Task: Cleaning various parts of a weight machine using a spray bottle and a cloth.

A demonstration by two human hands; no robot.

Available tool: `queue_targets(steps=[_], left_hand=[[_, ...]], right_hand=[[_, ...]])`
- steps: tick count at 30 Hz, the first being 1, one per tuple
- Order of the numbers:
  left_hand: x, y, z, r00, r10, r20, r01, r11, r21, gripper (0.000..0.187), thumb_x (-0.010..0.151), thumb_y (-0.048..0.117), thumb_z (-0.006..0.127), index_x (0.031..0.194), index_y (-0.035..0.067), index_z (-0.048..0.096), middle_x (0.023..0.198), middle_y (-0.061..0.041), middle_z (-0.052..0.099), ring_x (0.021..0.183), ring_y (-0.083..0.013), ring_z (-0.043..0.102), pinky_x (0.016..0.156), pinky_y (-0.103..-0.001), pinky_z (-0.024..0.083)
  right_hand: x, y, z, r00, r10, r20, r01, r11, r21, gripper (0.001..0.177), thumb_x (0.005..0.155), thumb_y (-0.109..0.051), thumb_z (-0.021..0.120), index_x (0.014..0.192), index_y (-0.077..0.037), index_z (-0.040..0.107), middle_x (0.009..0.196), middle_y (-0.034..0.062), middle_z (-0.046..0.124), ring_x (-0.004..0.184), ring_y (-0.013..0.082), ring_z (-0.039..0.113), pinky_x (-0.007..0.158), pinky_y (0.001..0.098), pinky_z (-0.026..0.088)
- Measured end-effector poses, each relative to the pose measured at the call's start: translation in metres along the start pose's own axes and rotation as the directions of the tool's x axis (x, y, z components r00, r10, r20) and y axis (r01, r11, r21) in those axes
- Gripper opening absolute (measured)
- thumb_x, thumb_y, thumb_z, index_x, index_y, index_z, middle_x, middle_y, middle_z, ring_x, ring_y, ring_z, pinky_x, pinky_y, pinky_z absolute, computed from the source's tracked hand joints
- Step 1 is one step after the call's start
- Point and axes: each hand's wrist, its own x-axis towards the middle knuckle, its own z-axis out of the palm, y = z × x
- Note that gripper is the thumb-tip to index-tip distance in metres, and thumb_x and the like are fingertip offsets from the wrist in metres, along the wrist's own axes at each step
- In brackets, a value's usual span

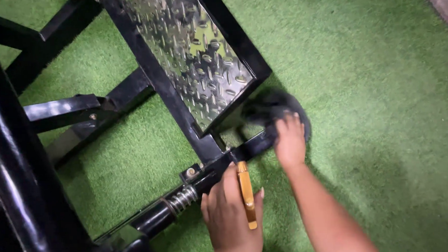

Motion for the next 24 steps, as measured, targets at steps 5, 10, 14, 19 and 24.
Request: queue_targets(steps=[5,10,14,19,24], left_hand=[[-0.002,-0.001,0.001,0.997,0.045,-0.059,-0.045,0.999,-0.002,0.076,0.079,0.035,0.077,0.146,0.017,0.046,0.135,-0.012,0.059,0.132,-0.0338,0.049,0.108,-0.061,0.026],[-0.005,0.001,-0.001,0.991,0.091,-0.103,-0.092,0.996,-0.004,0.075,0.078,0.034,0.076,0.146,0.017,0.047,0.138,-0.009,0.058,0.131,-0.0333,0.048,0.109,-0.063,0.023],[-0.007,-0.001,-0.001,0.975,0.171,-0.140,-0.163,0.984,0.070,0.074,0.080,0.034,0.073,0.145,0.013,0.047,0.143,-0.008,0.056,0.134,-0.0376,0.045,0.107,-0.067,0.018],[-0.009,-0.002,0.000,0.964,0.224,-0.144,-0.206,0.969,0.134,0.073,0.082,0.039,0.071,0.144,0.010,0.045,0.143,-0.008,0.056,0.133,-0.0383,0.045,0.109,-0.068,0.016],[-0.007,0.002,-0.004,0.995,0.098,0.002,-0.097,0.985,0.142,0.077,0.083,0.044,0.070,0.149,0.014,0.042,0.141,-0.005,0.057,0.138,-0.0359,0.041,0.112,-0.068,0.011]], right_hand=[[-0.018,-0.014,0.026,0.987,-0.093,-0.131,0.086,0.995,-0.056,0.038,0.080,-0.003,0.057,0.117,-0.004,0.061,0.154,0.0233,0.045,0.146,0.0459,0.038,0.120,0.0636,0.026],[-0.055,-0.061,0.039,0.953,-0.302,-0.013,0.302,0.953,-0.015,0.049,0.082,-0.014,0.055,0.128,-0.002,0.061,0.146,0.0241,0.050,0.140,0.0431,0.042,0.116,0.0605,0.027],[-0.063,-0.060,0.041,0.883,-0.447,0.142,0.459,0.886,-0.064,0.052,0.085,-0.025,0.052,0.131,-0.001,0.060,0.142,0.0237,0.055,0.137,0.0387,0.047,0.115,0.0525,0.031],[-0.015,0.001,-0.017,0.967,-0.178,0.182,0.156,0.980,0.125,0.044,0.084,-0.003,0.053,0.125,-0.011,0.067,0.143,0.0186,0.058,0.140,0.0369,0.048,0.124,0.0457,0.030],[-0.019,0.003,0.018,0.997,0.032,-0.066,-0.029,0.999,0.044,0.061,0.075,0.003,0.053,0.135,-0.002,0.062,0.154,0.0254,0.046,0.146,0.0426,0.038,0.122,0.0533,0.024]])
